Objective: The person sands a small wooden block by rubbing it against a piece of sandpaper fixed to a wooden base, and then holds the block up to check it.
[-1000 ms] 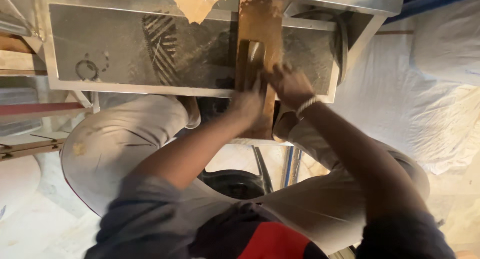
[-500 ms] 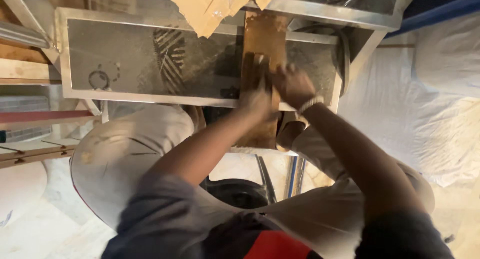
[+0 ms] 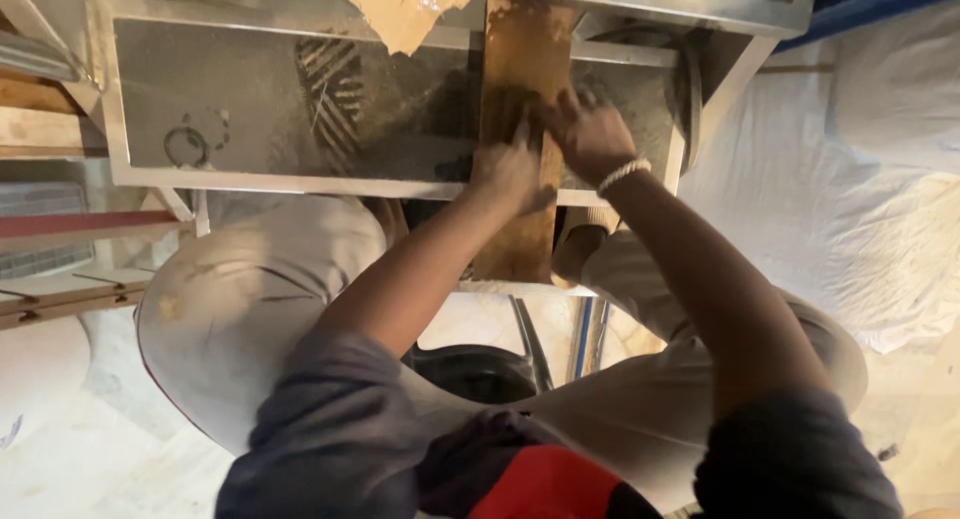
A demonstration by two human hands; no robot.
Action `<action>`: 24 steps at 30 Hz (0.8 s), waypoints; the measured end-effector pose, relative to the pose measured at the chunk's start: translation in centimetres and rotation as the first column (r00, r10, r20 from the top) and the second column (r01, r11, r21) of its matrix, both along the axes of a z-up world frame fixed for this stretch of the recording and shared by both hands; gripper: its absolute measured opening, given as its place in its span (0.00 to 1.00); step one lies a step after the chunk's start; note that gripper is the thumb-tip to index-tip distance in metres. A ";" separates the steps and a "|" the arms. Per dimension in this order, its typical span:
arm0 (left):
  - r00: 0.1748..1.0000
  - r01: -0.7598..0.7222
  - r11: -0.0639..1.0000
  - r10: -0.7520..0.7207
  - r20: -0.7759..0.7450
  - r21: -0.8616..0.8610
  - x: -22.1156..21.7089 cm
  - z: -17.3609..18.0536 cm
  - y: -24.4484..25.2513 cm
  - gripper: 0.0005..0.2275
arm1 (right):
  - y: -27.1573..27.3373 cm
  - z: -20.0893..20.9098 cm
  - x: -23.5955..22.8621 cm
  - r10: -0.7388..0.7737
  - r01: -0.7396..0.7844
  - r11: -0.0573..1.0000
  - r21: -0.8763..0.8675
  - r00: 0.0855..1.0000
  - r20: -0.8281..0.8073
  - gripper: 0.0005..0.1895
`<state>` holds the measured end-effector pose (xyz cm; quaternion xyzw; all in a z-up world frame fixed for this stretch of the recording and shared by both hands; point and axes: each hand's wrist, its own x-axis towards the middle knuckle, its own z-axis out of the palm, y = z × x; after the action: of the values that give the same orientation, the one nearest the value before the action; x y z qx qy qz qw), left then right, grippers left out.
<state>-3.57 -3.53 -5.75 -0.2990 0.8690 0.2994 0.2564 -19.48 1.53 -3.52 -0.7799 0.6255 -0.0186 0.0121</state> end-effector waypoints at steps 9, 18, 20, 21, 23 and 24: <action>0.962 0.042 0.977 -0.096 -0.254 -0.209 4.5 -3.8 6.0 0.41 | 5.3 0.3 2.2 0.091 -0.100 0.980 0.169 0.994 0.059 0.19; 0.954 -0.055 0.977 -0.009 -0.299 -0.206 3.8 -4.2 5.6 0.39 | 4.3 1.9 2.3 0.035 -0.031 0.966 0.257 0.999 -0.011 0.23; 0.818 -0.217 0.879 -0.074 -0.570 -0.425 4.8 -3.2 6.7 0.46 | 5.4 1.8 3.2 0.071 -0.057 0.962 0.267 0.996 -0.045 0.21; 0.723 -0.319 0.805 -0.134 -0.678 -0.500 4.9 -2.5 6.8 0.50 | 5.6 1.6 3.4 0.089 -0.069 0.960 0.272 0.994 -0.062 0.20; 0.962 -0.091 0.982 0.043 -0.271 -0.164 2.4 -1.8 4.1 0.56 | 3.1 0.8 2.0 0.068 -0.055 0.995 0.088 0.986 -0.150 0.22; 0.999 -0.051 0.997 0.052 -0.012 0.058 0.9 -1.7 2.3 0.59 | 1.8 0.5 1.4 0.050 -0.051 0.999 0.000 0.981 -0.188 0.24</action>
<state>-2.71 -1.28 -7.42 -0.3119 0.8537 0.3328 0.2513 -18.12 3.32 -2.99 -0.7937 0.6040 0.0538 -0.0484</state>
